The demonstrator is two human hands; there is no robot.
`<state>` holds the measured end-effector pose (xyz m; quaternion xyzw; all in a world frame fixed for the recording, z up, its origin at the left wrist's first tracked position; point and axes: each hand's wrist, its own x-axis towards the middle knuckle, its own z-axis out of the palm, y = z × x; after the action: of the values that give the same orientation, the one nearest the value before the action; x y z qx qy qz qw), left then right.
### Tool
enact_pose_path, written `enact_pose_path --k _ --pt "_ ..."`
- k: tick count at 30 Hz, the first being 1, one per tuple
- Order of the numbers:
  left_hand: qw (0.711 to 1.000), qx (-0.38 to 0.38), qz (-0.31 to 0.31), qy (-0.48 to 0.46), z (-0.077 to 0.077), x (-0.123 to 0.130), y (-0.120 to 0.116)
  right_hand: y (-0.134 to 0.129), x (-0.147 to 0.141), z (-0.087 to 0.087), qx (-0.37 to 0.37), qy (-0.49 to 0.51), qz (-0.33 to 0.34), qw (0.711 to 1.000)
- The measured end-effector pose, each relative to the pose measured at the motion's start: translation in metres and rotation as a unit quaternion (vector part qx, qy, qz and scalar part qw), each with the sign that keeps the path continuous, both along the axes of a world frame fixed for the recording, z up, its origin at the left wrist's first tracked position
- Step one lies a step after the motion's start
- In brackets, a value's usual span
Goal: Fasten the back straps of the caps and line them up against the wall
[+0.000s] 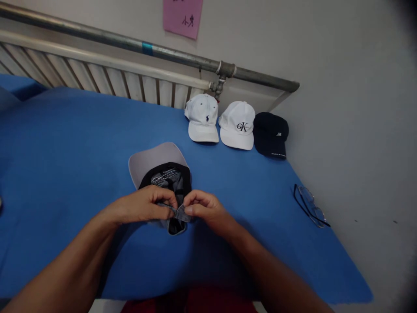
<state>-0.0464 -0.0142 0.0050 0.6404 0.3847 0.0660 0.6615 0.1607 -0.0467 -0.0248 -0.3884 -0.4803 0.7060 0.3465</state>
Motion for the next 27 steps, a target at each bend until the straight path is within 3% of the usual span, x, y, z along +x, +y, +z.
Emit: enact_pose_path --k 13,27 --pt "0.999 -0.002 0.032 0.019 -0.0009 0.0021 0.0 -0.0024 -0.0046 -0.0021 0.071 -0.056 -0.041 0.995" --pt "0.999 -0.007 0.034 0.018 -0.0032 0.0044 0.0005 -0.0012 -0.0022 -0.0042 0.093 -0.086 -0.027 0.992"
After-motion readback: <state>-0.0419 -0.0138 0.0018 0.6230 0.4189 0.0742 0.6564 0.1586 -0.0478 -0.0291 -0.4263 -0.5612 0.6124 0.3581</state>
